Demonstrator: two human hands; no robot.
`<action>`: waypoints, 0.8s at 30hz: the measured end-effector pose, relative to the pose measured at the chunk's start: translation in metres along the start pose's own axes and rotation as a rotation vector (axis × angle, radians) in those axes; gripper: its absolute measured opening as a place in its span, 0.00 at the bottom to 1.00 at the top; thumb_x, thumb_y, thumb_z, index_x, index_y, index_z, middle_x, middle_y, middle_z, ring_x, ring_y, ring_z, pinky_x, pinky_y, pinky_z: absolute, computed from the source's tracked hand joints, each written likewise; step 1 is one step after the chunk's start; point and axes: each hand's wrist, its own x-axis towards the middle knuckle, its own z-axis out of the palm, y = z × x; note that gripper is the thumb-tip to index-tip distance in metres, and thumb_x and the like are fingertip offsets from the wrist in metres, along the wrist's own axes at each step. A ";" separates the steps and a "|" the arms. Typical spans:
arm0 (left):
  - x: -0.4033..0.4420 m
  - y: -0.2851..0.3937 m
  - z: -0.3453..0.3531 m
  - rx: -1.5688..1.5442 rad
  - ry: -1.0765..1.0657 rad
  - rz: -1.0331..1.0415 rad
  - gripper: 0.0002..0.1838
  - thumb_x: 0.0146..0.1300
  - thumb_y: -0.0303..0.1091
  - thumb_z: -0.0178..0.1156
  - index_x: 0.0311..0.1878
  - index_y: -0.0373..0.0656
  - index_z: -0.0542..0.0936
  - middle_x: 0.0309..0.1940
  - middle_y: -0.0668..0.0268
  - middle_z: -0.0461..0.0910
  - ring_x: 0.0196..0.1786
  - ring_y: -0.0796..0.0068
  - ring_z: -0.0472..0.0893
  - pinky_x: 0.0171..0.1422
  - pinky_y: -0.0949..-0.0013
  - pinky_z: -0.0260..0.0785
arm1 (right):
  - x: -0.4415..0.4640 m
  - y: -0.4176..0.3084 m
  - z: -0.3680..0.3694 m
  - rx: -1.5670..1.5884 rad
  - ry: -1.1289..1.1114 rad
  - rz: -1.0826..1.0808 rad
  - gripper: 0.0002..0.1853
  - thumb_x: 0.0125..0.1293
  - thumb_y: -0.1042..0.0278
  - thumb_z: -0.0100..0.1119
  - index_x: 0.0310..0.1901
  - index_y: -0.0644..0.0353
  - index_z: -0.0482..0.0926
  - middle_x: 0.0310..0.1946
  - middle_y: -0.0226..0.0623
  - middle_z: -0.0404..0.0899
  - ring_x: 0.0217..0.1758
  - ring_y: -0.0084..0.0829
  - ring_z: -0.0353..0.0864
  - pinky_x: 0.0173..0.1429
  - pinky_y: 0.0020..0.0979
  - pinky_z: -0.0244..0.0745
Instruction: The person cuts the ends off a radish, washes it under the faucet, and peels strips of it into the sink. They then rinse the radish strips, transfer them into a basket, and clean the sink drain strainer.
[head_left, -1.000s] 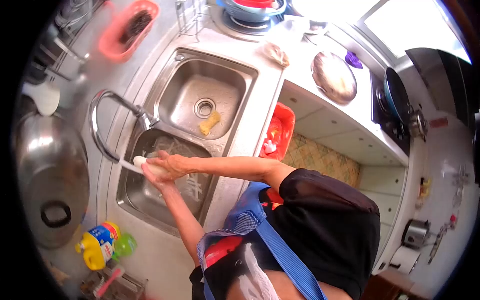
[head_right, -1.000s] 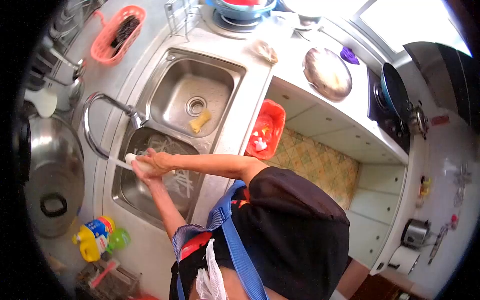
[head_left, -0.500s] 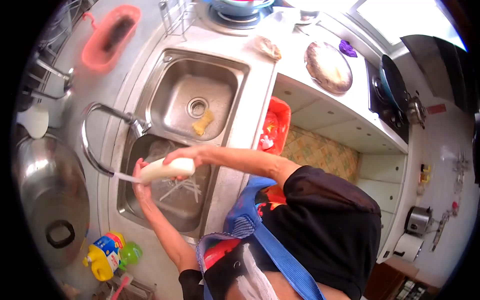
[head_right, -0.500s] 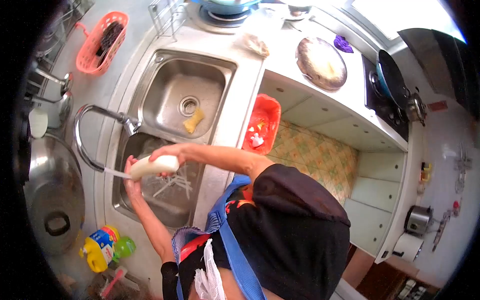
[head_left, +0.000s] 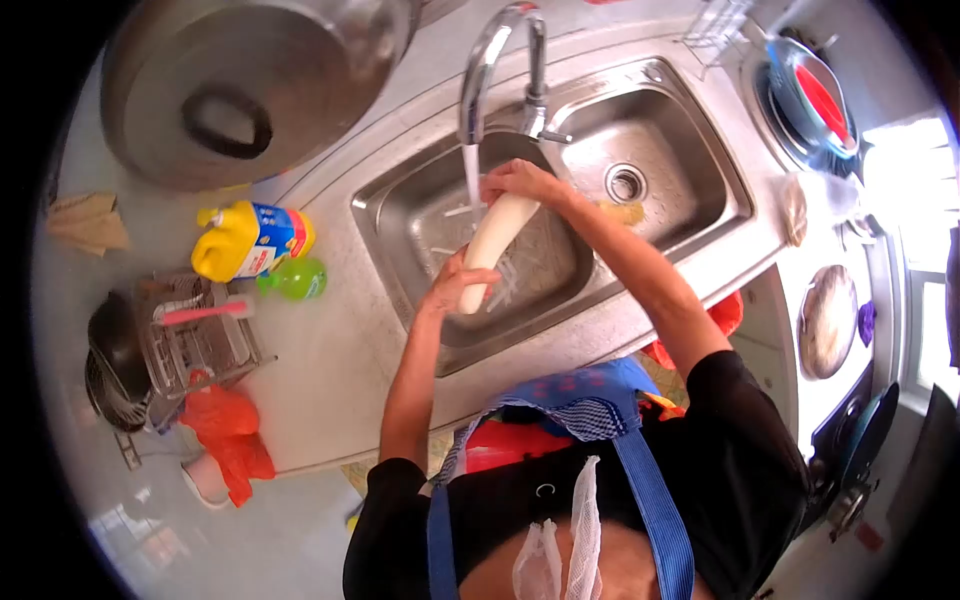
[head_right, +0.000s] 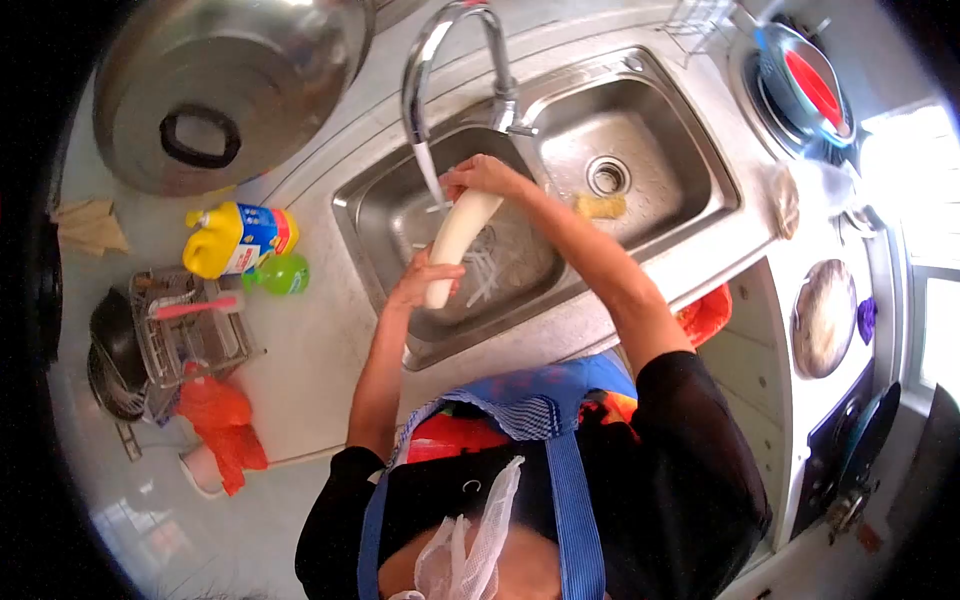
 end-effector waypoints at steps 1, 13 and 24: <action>0.002 -0.004 0.001 -0.008 0.018 0.009 0.27 0.46 0.27 0.67 0.52 0.37 0.70 0.27 0.65 0.75 0.21 0.77 0.75 0.25 0.71 0.68 | 0.010 -0.001 0.015 -0.309 0.168 -0.043 0.20 0.52 0.59 0.62 0.46 0.60 0.78 0.45 0.45 0.78 0.40 0.37 0.80 0.45 0.34 0.76; -0.010 -0.041 0.043 0.761 0.705 0.334 0.42 0.38 0.29 0.66 0.61 0.36 0.60 0.46 0.49 0.73 0.49 0.50 0.76 0.50 0.58 0.70 | 0.069 0.085 0.043 0.325 0.229 -0.092 0.26 0.60 0.60 0.58 0.58 0.64 0.68 0.49 0.44 0.76 0.46 0.35 0.78 0.49 0.36 0.75; -0.012 -0.040 0.030 -1.007 -0.115 -0.006 0.24 0.53 0.35 0.60 0.52 0.37 0.67 0.29 0.62 0.72 0.24 0.73 0.74 0.24 0.70 0.67 | 0.004 0.020 0.075 -0.037 0.551 -0.275 0.18 0.64 0.61 0.52 0.51 0.63 0.74 0.33 0.43 0.79 0.38 0.43 0.79 0.42 0.37 0.74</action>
